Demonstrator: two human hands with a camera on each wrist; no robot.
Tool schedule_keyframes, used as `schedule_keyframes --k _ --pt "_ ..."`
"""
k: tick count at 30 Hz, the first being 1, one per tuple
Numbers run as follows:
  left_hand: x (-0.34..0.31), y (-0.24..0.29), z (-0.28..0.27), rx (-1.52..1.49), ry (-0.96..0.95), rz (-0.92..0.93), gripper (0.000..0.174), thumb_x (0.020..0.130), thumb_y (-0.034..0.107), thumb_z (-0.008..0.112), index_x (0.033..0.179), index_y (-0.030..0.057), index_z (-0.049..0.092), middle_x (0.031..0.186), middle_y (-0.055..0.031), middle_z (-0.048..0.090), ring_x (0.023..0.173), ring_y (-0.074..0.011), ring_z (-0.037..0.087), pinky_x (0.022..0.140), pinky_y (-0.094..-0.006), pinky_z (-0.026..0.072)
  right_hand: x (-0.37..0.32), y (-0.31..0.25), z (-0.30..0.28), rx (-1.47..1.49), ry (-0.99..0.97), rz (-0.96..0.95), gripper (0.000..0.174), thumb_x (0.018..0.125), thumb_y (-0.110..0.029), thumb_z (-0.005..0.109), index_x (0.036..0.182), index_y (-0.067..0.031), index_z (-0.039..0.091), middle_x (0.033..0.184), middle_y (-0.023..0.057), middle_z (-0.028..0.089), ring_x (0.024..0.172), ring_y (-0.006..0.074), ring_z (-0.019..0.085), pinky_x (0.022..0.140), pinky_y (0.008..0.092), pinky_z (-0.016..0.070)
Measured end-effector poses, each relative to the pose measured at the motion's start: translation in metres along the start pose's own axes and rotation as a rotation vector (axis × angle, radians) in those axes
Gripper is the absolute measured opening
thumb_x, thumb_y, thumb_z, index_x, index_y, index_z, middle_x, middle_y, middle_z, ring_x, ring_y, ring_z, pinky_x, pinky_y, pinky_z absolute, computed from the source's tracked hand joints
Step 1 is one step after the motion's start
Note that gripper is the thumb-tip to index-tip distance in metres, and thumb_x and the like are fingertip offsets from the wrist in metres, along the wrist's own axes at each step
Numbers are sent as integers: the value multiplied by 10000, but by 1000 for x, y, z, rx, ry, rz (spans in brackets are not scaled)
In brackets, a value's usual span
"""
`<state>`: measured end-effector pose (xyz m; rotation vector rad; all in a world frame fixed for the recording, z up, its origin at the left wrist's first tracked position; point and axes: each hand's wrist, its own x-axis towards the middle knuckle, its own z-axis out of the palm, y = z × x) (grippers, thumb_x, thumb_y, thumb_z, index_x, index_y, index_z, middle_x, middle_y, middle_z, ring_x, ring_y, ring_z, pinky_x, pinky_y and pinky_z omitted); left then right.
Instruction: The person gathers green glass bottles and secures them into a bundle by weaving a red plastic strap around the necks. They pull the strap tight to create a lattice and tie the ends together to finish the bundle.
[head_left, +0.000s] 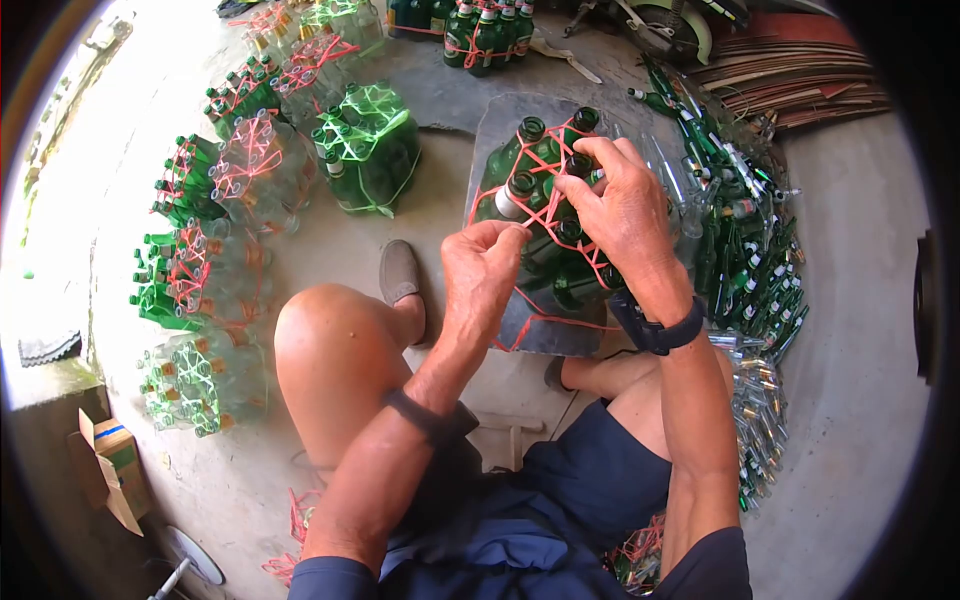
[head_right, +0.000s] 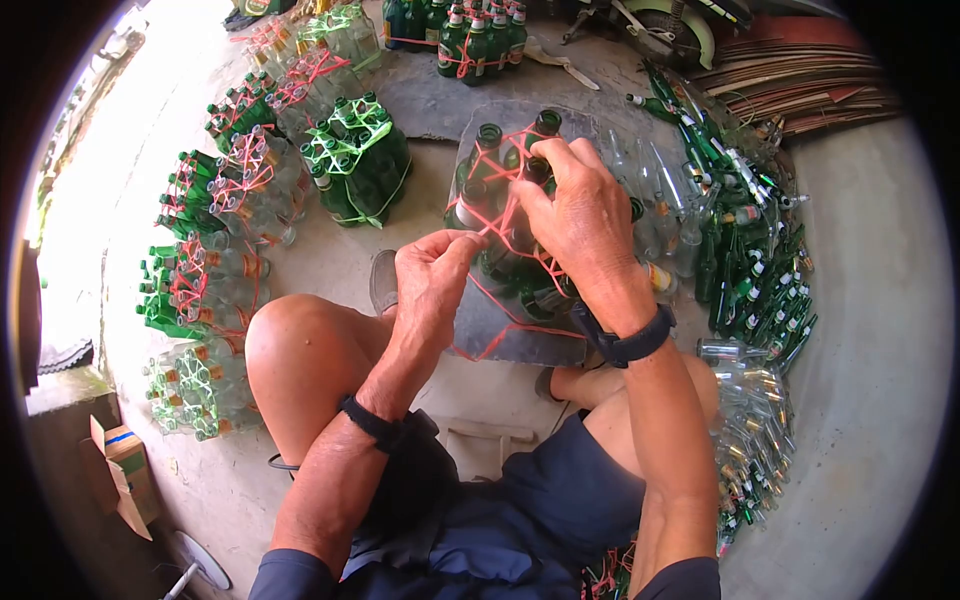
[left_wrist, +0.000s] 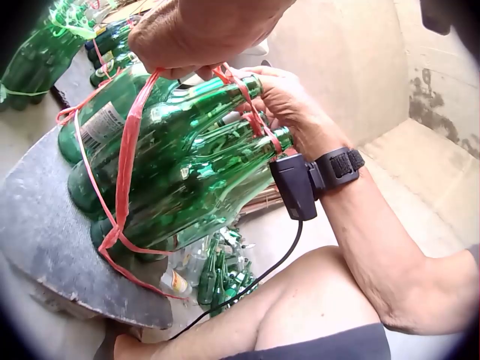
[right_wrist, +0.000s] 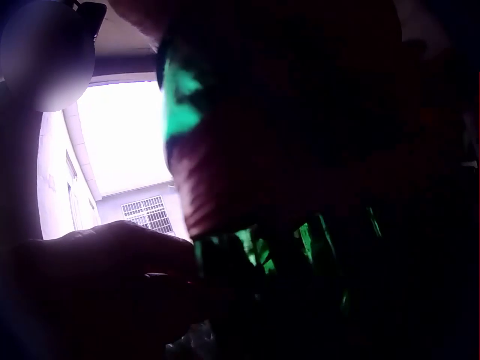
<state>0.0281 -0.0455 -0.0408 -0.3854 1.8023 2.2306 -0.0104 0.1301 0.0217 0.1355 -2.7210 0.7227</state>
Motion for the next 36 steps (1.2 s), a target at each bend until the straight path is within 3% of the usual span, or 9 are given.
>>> schedule_keyframes --k 7,10,12,13,15,18,25,30,36 --pt "-1 2 0 30 9 22 212 932 159 752 968 -38 819 726 69 620 617 -28 445 553 -242 326 7 5 4 24 -30 7 356 860 -197 854 1153 -46 721 1075 162 685 939 402 707 814 491 571" --pt "-3 5 -1 26 4 21 207 933 152 748 965 -40 820 728 67 622 617 -27 447 551 -241 326 2 4 2 44 3 6 455 842 -239 873 1201 -18 701 1053 178 687 964 406 707 844 486 571" --pt "-4 8 -2 32 2 18 208 936 149 744 973 -40 820 728 66 622 618 -27 449 550 -242 330 -6 -1 -4 133 -42 34 679 807 -307 905 1346 1 629 1153 203 670 1061 418 690 903 504 564" --pt "-4 8 -2 37 -1 18 208 939 147 740 980 -41 820 728 65 622 619 -26 450 550 -242 334 -14 -8 -7 134 -43 33 679 807 -307 905 1346 1 629 1153 203 670 1061 418 690 903 504 564" --pt "-1 4 -2 29 20 32 211 945 150 738 986 -40 820 729 66 623 619 -25 452 549 -244 339 -29 -22 -7 -110 -51 -121 868 782 -348 921 1474 -2 527 1294 218 615 1163 435 655 957 528 548" --pt "-1 5 -3 47 12 59 215 957 155 733 995 -39 819 733 68 625 625 -22 457 548 -247 347 -32 -18 4 -127 -33 -89 905 790 -337 913 1521 -24 482 1384 211 558 1206 437 634 975 540 537" --pt "0 14 -14 113 -37 99 205 966 153 739 986 -34 819 738 74 627 651 -22 468 574 -239 362 -30 -19 6 -109 -24 -79 766 801 -242 849 1457 -29 517 1273 196 585 1129 431 655 943 537 539" --pt "-1 18 -20 127 -30 109 200 957 157 746 975 -27 824 758 70 635 675 -31 480 610 -239 383 -28 -17 6 -106 -4 -82 713 802 -256 856 1406 -31 551 1258 193 607 1089 429 667 935 541 537" --pt "-3 21 -18 202 -49 115 216 950 170 745 982 -32 814 808 50 665 725 -43 506 658 -239 410 -26 -4 3 -118 54 -219 731 809 -288 884 1422 -42 571 1259 182 631 1110 425 664 958 514 544"
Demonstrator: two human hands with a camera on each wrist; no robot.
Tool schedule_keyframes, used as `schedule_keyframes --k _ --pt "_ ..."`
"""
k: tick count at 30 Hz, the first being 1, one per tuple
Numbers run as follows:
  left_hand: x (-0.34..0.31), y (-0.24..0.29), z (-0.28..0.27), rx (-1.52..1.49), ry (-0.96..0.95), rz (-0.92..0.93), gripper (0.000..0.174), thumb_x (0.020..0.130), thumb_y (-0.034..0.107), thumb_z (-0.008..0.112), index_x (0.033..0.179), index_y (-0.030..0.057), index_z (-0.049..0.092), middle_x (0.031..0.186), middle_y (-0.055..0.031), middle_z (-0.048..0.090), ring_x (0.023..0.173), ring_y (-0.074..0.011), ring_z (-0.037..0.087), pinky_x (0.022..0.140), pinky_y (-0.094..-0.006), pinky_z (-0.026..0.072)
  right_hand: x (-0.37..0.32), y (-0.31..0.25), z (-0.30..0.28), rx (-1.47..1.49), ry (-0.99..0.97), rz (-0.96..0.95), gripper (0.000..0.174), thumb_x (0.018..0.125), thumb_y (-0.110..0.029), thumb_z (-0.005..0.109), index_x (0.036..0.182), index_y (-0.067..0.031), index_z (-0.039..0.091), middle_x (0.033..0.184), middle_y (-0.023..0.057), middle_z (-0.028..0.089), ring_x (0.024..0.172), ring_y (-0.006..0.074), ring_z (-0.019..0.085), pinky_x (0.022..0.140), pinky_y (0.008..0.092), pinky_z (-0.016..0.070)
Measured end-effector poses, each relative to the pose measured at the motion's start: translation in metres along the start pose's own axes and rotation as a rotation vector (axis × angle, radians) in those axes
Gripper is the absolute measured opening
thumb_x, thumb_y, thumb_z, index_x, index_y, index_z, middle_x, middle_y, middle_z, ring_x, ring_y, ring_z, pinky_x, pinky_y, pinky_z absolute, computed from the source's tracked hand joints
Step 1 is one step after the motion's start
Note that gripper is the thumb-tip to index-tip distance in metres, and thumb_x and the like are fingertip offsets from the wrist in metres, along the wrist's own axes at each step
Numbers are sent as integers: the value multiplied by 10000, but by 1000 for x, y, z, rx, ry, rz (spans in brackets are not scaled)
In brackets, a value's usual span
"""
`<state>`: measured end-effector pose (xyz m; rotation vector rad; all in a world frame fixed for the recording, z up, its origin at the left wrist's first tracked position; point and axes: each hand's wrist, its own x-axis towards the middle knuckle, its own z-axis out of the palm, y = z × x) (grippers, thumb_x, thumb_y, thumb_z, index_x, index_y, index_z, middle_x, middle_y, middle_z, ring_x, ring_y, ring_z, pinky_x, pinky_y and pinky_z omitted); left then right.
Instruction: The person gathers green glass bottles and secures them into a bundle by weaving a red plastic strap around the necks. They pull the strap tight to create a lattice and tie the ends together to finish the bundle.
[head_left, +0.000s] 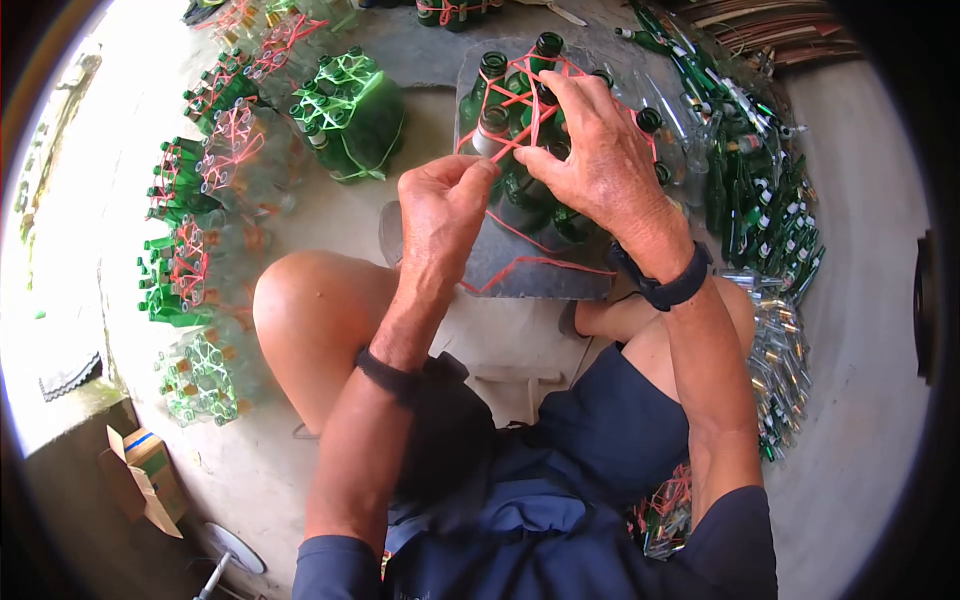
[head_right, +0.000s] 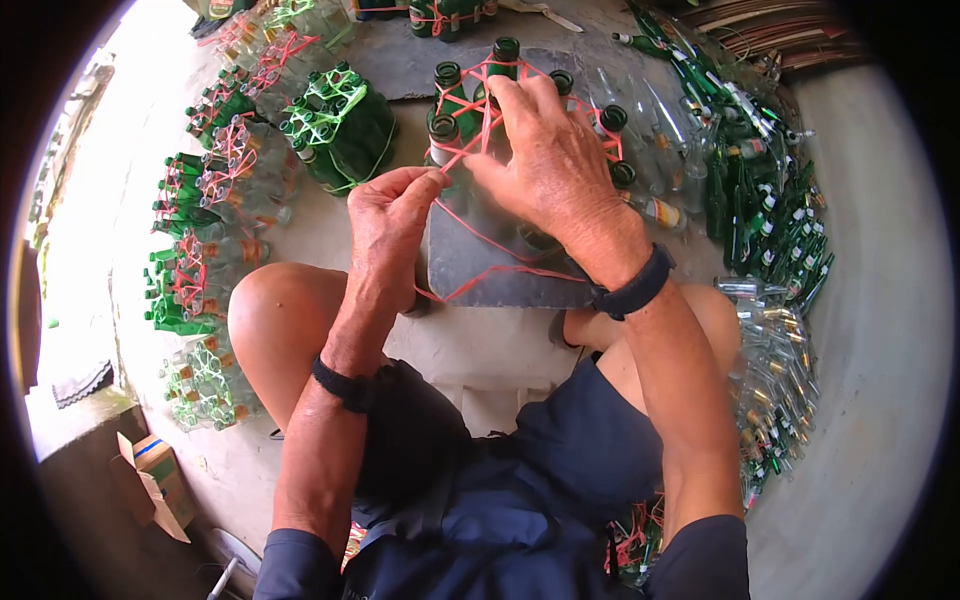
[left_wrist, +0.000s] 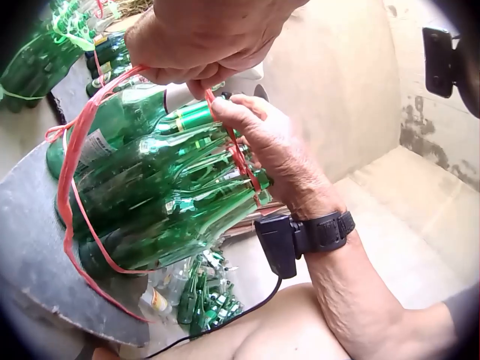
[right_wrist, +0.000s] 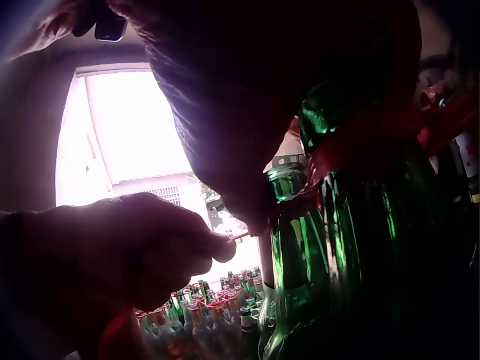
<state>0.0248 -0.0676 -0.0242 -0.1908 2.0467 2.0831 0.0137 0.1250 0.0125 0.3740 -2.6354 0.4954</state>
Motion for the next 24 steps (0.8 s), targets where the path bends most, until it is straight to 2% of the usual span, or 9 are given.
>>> schedule_keyframes --k 1,2,4,5,7,13,16,24 --pt "0 -2 1 -19 2 32 214 952 172 742 981 -29 810 762 64 623 687 -34 471 621 -238 370 -1 2 -1 5 -5 -17 745 805 -299 892 1430 -51 572 1281 183 629 1112 419 667 970 507 548" --pt "-2 -3 0 -16 -4 28 214 952 172 742 981 -29 810 762 64 623 687 -34 471 621 -238 370 -5 2 -4 4 -6 -9 745 805 -299 892 1430 -51 572 1281 183 629 1112 419 667 970 507 548" --pt "-6 2 0 -40 -33 6 212 960 174 732 976 -22 810 710 85 555 643 -25 422 579 -247 317 -9 1 -11 -25 -74 27 770 819 -330 888 1465 -59 570 1356 180 634 1241 394 642 1066 488 514" --pt "-7 2 1 -42 -39 10 212 960 174 732 976 -22 810 710 85 555 643 -25 422 579 -247 317 -12 -1 -12 -31 -70 28 770 819 -330 888 1465 -59 570 1356 180 634 1241 394 642 1066 488 514" --pt "-7 2 2 -37 -15 -22 215 968 180 728 972 -18 810 684 102 500 614 -18 378 558 -252 272 -16 -6 -10 -109 -9 -1 736 795 -292 893 1414 -47 578 1229 164 657 1077 379 661 934 488 525" --pt "-10 6 3 -5 -10 38 219 974 179 725 983 -19 818 704 90 548 622 -22 411 562 -247 314 -13 -7 -7 -23 -13 12 697 799 -252 873 1386 -25 573 1095 142 717 1045 358 669 911 470 505" --pt "-11 4 4 -10 -6 50 214 969 170 730 986 -22 824 720 80 586 632 -24 441 564 -244 342 -11 -10 -12 -27 -82 50 727 787 -194 887 1424 -35 574 1172 117 736 1093 343 690 962 479 515" --pt "-20 7 5 -59 -38 26 220 967 161 741 995 -42 822 708 75 600 629 -26 457 565 -244 354 -9 -2 -24 35 -159 27 722 791 -134 872 1441 -71 565 1156 101 749 1102 341 686 995 469 504"
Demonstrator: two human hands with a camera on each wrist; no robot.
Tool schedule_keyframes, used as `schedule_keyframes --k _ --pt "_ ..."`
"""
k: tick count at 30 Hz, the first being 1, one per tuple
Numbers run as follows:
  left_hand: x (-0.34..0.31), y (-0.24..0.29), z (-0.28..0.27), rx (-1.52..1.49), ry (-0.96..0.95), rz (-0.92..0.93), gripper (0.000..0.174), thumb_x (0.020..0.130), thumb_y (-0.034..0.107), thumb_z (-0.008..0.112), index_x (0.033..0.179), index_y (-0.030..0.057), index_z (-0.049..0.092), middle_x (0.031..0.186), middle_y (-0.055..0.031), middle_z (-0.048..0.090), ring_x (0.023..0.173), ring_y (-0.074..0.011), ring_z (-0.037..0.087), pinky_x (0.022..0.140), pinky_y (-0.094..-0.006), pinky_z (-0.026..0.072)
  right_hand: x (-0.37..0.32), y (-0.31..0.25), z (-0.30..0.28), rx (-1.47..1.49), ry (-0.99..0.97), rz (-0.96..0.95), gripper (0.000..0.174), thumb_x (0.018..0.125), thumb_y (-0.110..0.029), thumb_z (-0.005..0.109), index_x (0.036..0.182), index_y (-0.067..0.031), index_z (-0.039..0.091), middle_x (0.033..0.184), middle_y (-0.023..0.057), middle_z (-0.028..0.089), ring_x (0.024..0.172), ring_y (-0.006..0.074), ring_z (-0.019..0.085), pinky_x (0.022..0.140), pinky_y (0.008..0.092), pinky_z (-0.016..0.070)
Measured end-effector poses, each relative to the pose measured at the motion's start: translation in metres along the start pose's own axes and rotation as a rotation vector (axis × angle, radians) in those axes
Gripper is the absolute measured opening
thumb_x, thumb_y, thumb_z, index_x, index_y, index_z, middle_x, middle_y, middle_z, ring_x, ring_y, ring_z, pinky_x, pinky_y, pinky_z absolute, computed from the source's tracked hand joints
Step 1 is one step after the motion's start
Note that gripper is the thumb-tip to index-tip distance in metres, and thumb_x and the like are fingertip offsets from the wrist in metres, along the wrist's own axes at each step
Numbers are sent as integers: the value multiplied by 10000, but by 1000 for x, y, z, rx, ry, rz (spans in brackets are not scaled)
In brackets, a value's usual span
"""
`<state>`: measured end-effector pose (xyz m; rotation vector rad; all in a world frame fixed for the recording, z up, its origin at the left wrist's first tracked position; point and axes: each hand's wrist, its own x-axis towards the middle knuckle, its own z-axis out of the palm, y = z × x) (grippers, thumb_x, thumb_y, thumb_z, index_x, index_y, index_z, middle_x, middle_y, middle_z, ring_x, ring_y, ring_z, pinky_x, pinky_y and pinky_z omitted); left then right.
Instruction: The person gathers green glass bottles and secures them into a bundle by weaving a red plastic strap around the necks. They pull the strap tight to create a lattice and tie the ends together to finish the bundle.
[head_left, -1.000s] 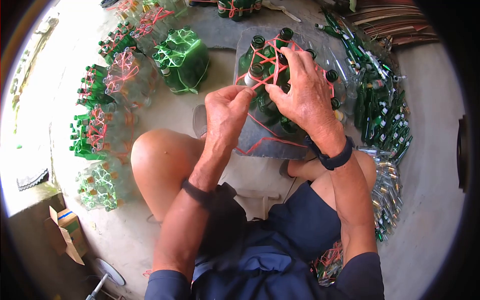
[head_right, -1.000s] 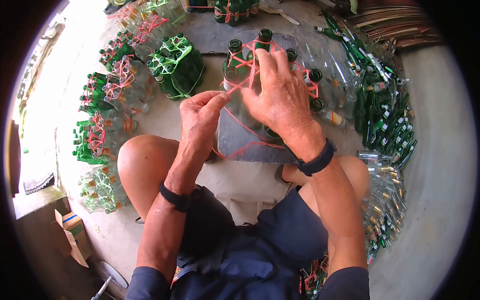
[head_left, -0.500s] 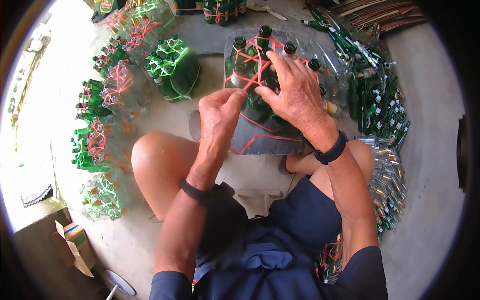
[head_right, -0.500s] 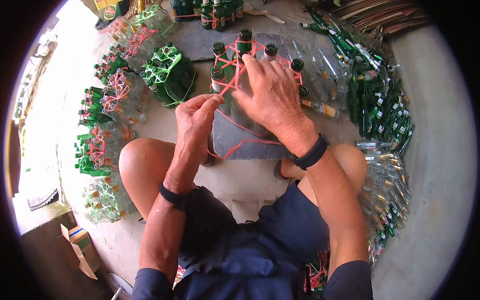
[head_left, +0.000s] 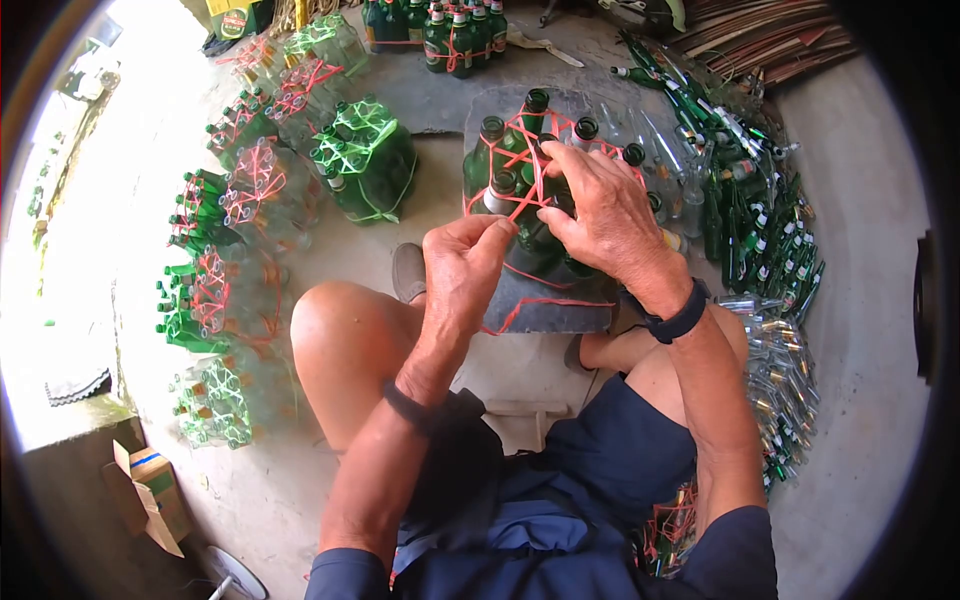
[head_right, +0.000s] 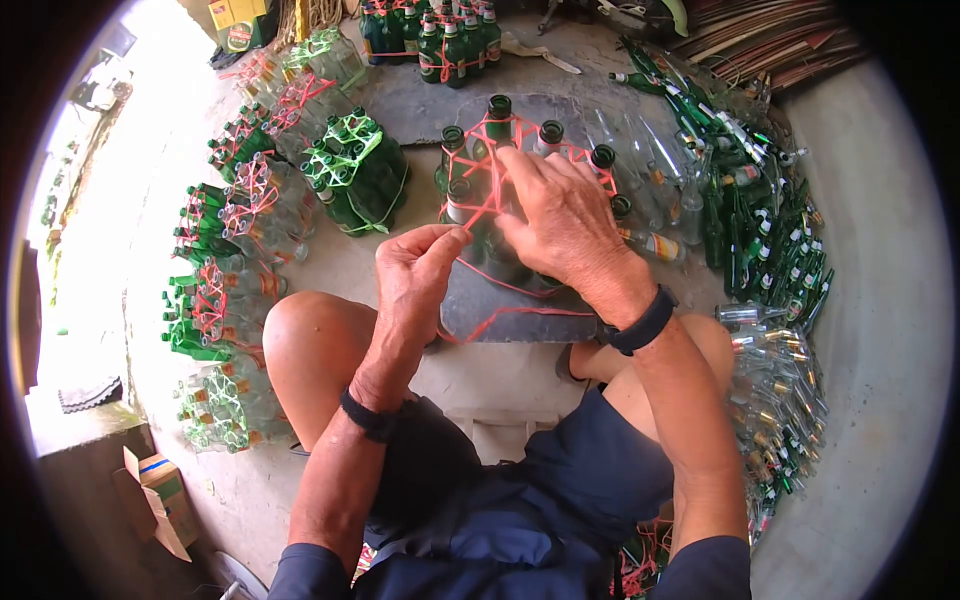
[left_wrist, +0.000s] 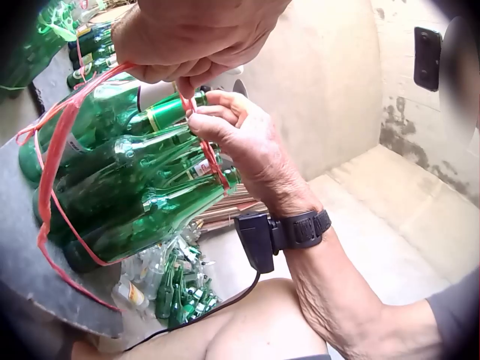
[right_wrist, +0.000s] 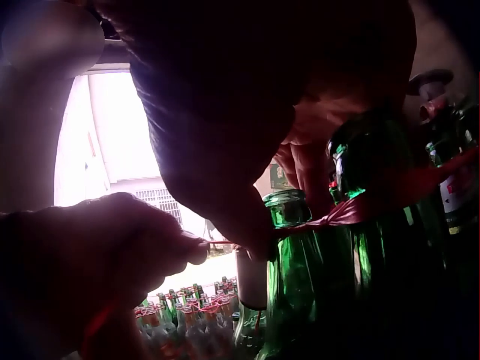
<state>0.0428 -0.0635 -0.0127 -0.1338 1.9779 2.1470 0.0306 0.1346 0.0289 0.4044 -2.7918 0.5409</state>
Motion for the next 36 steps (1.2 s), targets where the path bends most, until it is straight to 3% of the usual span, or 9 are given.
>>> schedule_keyframes --k 2,6,11,18,22,28,36 --pt "-3 -4 -1 5 -25 14 215 969 156 743 990 -43 822 712 71 608 634 -24 465 567 -246 360 -1 4 -6 -5 25 -125 667 784 -147 847 1386 -26 586 1114 136 734 1021 343 671 930 474 520" --pt "-15 -7 3 29 -88 8 202 976 140 747 982 -48 820 729 57 638 658 -22 495 579 -248 388 -4 12 -21 8 -64 -183 677 777 -86 831 1406 -30 590 1150 131 728 1081 342 675 980 469 515" --pt "-25 -17 13 76 -147 31 222 1005 143 711 995 -56 809 803 1 728 745 -60 596 666 -269 492 -6 9 -42 -32 -145 -191 682 754 -61 864 1390 -63 618 1197 133 703 1168 346 660 1033 468 490" --pt "-33 -10 20 47 -131 70 234 999 148 699 986 -63 800 750 19 673 714 -53 562 635 -267 466 -17 14 -36 57 -85 -140 667 766 -64 862 1392 -85 631 1219 118 705 1210 344 648 1029 470 501" --pt "-34 -13 20 48 -105 65 241 1002 157 705 977 -63 800 730 37 649 681 -42 531 604 -261 437 -17 12 -34 164 -114 -40 689 747 -82 886 1389 -110 639 1119 91 714 1108 320 659 998 457 517" --pt "-39 -8 21 104 -96 39 245 1007 160 715 996 -67 804 737 41 655 684 -35 529 601 -252 433 -19 17 -23 141 -8 -100 680 737 -84 892 1373 -125 655 1016 65 707 1062 302 662 955 446 518" --pt "-48 -7 26 85 -19 51 236 1013 154 710 1026 -58 816 761 37 670 689 -35 526 601 -246 426 -20 14 -20 142 12 -67 632 732 -76 884 1329 -97 676 1049 88 713 1078 320 666 954 449 529"
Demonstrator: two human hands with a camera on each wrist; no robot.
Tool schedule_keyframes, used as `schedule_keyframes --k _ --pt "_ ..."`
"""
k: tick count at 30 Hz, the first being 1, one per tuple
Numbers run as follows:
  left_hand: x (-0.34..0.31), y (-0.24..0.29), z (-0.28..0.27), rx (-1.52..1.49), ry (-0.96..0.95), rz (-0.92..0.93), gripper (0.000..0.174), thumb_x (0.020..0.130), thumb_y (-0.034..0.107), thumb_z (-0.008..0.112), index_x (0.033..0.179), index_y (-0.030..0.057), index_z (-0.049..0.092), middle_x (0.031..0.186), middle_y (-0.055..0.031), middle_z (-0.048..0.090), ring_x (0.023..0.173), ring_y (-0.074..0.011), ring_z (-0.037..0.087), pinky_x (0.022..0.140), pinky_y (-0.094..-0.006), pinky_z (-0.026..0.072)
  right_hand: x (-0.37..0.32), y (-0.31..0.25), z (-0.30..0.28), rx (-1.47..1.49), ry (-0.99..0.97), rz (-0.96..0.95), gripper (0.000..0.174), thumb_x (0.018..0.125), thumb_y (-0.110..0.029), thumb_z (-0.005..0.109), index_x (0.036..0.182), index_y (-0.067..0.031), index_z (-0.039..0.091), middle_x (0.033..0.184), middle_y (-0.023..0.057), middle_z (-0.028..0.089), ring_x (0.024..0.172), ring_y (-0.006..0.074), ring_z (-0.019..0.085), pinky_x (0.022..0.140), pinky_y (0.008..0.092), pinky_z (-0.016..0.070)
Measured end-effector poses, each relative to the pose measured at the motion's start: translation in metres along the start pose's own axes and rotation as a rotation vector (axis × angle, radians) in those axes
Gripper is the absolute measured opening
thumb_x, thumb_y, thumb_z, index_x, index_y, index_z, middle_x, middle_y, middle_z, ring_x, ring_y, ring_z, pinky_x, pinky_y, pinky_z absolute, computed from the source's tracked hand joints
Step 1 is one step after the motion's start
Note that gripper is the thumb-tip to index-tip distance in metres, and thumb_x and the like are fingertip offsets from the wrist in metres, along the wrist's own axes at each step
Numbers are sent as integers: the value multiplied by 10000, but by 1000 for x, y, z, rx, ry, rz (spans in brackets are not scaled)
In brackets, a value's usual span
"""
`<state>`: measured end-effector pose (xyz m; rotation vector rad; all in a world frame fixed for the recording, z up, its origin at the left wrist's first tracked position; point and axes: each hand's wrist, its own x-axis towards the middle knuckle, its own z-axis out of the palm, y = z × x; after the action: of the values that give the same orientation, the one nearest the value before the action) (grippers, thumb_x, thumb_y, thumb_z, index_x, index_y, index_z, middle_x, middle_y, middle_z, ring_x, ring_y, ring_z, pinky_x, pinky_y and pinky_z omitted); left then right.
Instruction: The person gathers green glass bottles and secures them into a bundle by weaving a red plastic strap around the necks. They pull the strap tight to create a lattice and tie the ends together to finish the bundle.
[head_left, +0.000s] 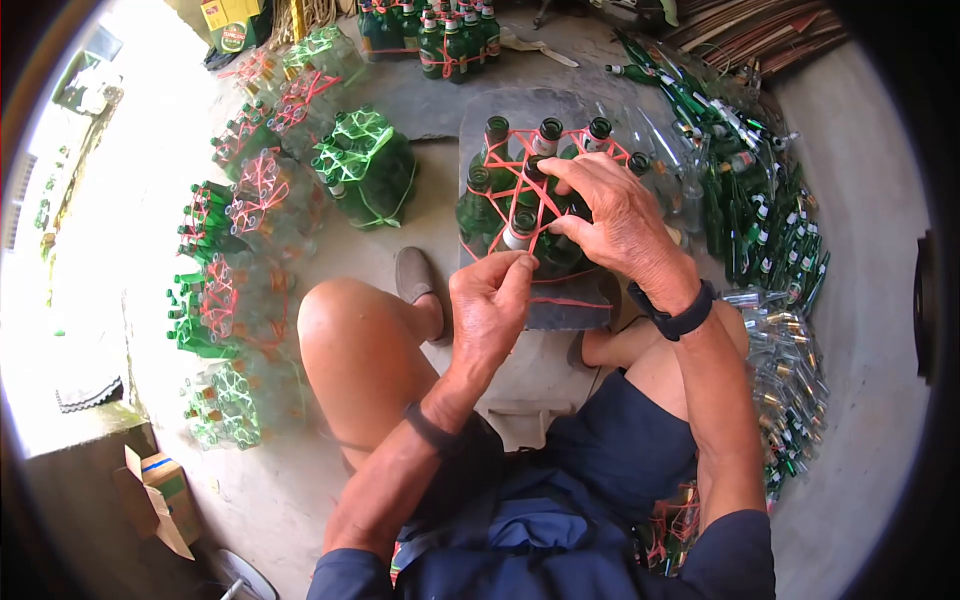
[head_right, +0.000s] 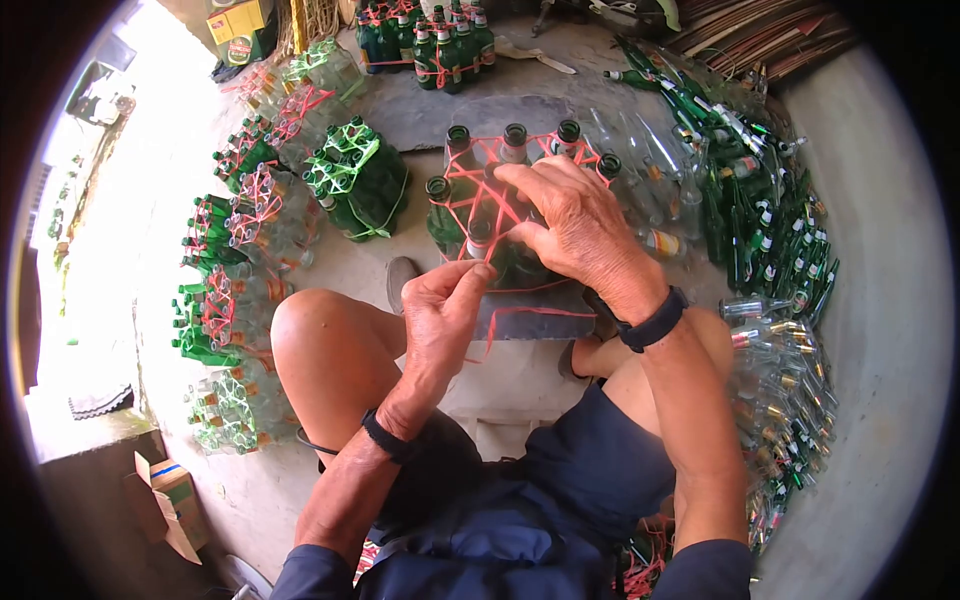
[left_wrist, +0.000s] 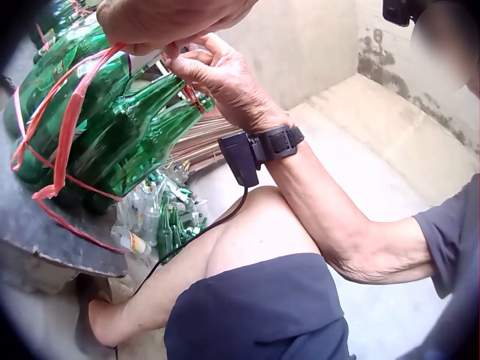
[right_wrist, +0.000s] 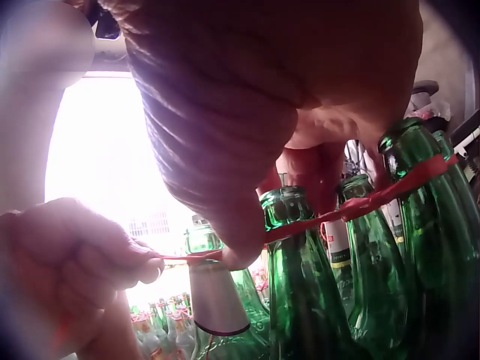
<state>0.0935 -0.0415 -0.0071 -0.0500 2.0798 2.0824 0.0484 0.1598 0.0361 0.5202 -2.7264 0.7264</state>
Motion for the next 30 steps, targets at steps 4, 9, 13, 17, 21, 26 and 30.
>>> schedule_keyframes --k 4,9,13,17,21,26,30 --pt "0 -7 1 -5 0 -7 238 1013 159 714 1042 -54 817 787 40 679 696 -33 527 610 -240 424 -2 2 2 27 11 0 668 738 -49 876 1365 -120 657 1030 87 707 1104 340 666 1029 461 522" --pt "-1 -10 2 -31 3 -31 246 1012 169 717 1063 -50 817 815 41 688 720 -34 532 637 -236 426 -5 -4 -3 -10 54 -42 663 741 -53 875 1363 -92 648 1032 97 703 1117 349 662 1022 455 517" --pt "-3 -7 5 -61 41 -3 246 1018 152 695 1013 -70 802 736 37 652 687 -42 521 614 -257 435 -18 -32 -12 -165 119 -36 425 801 -120 835 1200 -65 700 1048 117 699 1099 326 657 963 439 517" --pt "-9 -6 4 -1 14 -69 281 1025 197 687 1072 -51 812 815 38 685 732 -49 538 640 -249 429 -43 -51 12 192 118 213 152 929 -144 763 1006 -18 725 941 156 718 901 341 704 814 420 558" --pt "-14 -12 3 25 23 5 301 1039 211 662 1027 -62 787 776 37 654 720 -51 523 632 -265 431 -53 -56 48 519 168 382 213 979 -182 757 954 27 729 854 169 741 718 299 718 672 387 562" --pt "-26 -11 2 67 25 49 318 1046 221 655 1011 -76 764 750 36 627 716 -51 512 627 -272 428 -55 -46 66 694 103 510 213 969 -159 758 921 46 726 738 127 720 678 140 670 631 352 539" --pt "-30 -14 4 99 12 44 313 1049 216 649 1009 -72 763 745 40 617 719 -49 510 622 -271 428 -56 -48 66 720 141 515 194 956 -120 736 877 55 714 711 114 711 673 101 639 621 337 530"
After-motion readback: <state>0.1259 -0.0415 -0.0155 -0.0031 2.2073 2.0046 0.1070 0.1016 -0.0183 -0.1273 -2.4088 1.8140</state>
